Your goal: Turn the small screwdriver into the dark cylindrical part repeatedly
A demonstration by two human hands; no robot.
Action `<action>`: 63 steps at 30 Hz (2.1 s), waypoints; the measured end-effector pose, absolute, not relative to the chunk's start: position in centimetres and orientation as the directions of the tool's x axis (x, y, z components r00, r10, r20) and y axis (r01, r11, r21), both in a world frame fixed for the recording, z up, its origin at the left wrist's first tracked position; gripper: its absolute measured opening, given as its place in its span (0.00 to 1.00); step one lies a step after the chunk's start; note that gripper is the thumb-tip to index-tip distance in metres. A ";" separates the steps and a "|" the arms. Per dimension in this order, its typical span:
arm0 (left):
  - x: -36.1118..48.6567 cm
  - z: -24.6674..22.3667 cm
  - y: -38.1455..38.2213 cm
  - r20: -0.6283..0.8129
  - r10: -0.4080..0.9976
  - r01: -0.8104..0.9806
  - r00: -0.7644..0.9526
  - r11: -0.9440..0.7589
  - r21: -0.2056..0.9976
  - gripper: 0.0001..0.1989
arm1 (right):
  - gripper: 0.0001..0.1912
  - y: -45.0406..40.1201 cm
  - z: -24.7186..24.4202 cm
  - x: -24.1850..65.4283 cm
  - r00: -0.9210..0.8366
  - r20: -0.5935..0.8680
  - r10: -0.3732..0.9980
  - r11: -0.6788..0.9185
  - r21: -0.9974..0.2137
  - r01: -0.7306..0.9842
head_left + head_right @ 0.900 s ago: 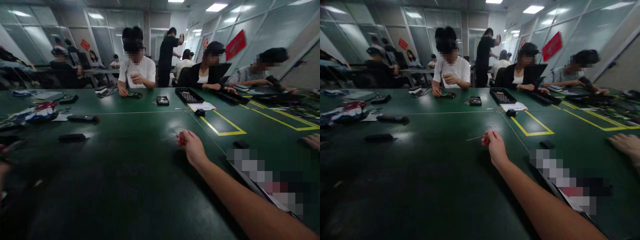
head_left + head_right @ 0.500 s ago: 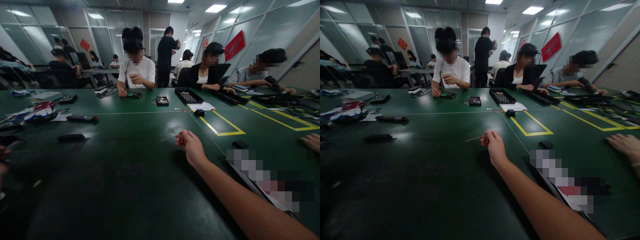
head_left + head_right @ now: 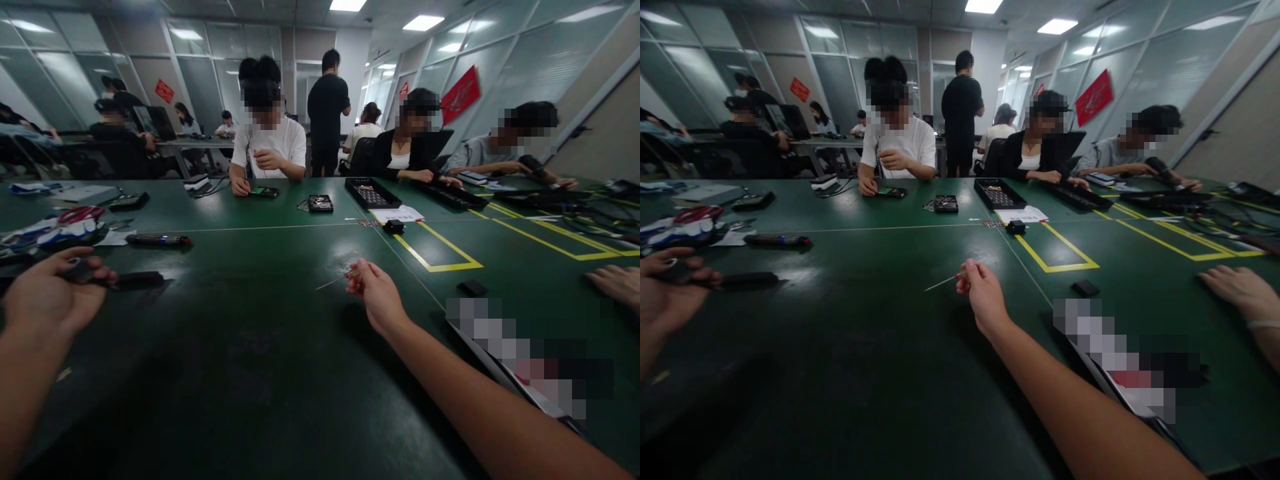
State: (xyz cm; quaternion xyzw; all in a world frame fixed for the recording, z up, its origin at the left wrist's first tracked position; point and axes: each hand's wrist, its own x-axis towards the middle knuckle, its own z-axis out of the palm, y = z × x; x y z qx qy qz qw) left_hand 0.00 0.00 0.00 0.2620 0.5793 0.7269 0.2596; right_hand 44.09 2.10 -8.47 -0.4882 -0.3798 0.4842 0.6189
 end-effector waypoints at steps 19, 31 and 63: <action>23.1 -7.2 0.4 0.079 0.983 -0.245 0.165 -0.037 0.969 0.07 | 0.13 -0.2 -5.7 43.9 0.293 0.316 0.902 0.315 -0.948 0.054; 23.2 -9.5 -0.5 0.368 0.896 0.348 0.249 -0.437 0.829 0.14 | 0.09 -3.7 -5.0 42.3 0.202 0.506 0.839 0.484 -0.862 0.150; 22.8 -10.1 0.2 0.341 0.890 0.314 0.302 -0.431 0.846 0.19 | 0.13 -3.8 -6.2 42.6 0.096 0.461 0.882 0.407 -0.849 0.337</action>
